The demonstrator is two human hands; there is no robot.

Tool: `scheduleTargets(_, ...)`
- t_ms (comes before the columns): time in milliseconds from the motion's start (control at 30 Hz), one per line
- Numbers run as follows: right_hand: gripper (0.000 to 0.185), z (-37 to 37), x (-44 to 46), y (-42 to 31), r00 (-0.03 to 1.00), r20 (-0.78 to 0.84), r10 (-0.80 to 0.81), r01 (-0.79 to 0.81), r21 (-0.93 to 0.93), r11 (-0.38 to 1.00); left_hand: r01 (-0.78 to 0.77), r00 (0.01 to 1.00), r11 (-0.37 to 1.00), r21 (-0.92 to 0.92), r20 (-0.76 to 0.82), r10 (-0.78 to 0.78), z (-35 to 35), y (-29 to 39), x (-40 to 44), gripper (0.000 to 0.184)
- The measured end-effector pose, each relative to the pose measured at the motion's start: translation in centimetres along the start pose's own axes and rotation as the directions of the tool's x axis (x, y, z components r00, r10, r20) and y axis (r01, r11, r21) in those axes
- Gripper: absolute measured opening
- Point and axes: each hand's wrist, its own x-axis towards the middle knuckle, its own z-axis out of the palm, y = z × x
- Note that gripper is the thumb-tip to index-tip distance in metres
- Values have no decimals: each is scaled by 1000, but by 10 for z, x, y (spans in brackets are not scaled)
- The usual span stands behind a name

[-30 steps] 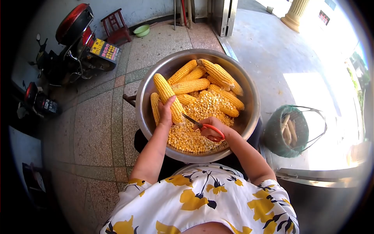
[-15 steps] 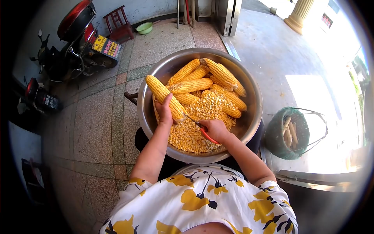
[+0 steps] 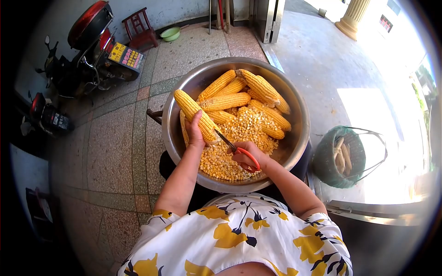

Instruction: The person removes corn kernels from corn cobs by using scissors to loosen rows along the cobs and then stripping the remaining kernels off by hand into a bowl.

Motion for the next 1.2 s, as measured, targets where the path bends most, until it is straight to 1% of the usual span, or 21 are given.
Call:
scheduleTargets(67,26,-4,5,9,998,-68,12,9,293,956,43,999,999,-9,-7,-43,-4,0,2,39)
scheduleTargets(100,26,-5,5,9,998,-66,9,10,291,957,39,999,999,-10,-8,-39,-1,4,0,39)
scheduleTargets(133,25,-7,3,9,986,-150,-67,76,56,996,34,999,999,-21,-28,-34,2,7,-2,39)
scheduleTargets(167,24,-7,1,8,964,-213,-158,119,-184,976,30,998,999,-33,-47,-31,4,10,-4,38)
scheduleTargets(200,23,-6,-4,-2,966,-218,-139,18,-479,878,31,998,999,-31,-48,-32,3,10,-4,38)
scheduleTargets(233,23,-3,-3,-2,966,-218,-137,17,-477,879,27,998,999,-34,-49,-29,4,9,-3,39)
scheduleTargets(267,23,2,-3,-1,939,-243,-242,31,-642,766,27,998,999,-37,-48,-28,4,8,-3,41)
scheduleTargets(300,23,6,-3,1,905,-246,-346,25,-782,623,32,998,999,-34,-46,-34,5,7,-4,41)
scheduleTargets(333,24,8,-2,3,897,-241,-371,20,-816,578,22,999,1000,14,-43,-22,5,6,-4,42)
scheduleTargets(367,24,9,-1,3,896,-244,-370,18,-814,580,10,999,998,62,-41,-7,5,6,-4,42)
scheduleTargets(433,20,11,-2,1,909,-224,-350,-6,-849,528,5,999,996,84,-41,-1,0,1,-1,44)
scheduleTargets(600,16,12,1,2,916,-218,-336,-19,-861,508,-29,999,987,159,-32,34,-2,-4,-2,50)
scheduleTargets(667,16,12,0,3,916,-220,-337,-20,-862,507,-56,996,975,216,-51,69,-5,-13,0,53)
scheduleTargets(733,17,9,-3,-3,938,-196,-285,-39,-878,477,-62,995,974,218,-58,76,2,-10,-6,55)
scheduleTargets(833,22,9,-3,-2,943,-204,-262,-62,-883,465,-73,994,974,216,-68,90,7,-5,-10,56)
scheduleTargets(1000,19,7,-5,0,941,-193,-279,-43,-883,468,-85,992,979,188,-74,101,6,-6,-9,53)
scheduleTargets(1067,17,6,-6,0,941,-184,-285,-31,-884,467,-63,990,976,209,-112,88,9,-4,-10,51)
scheduleTargets(1200,16,9,-4,0,946,-181,-270,-38,-886,463,-64,992,975,212,-92,85,10,-3,-12,52)
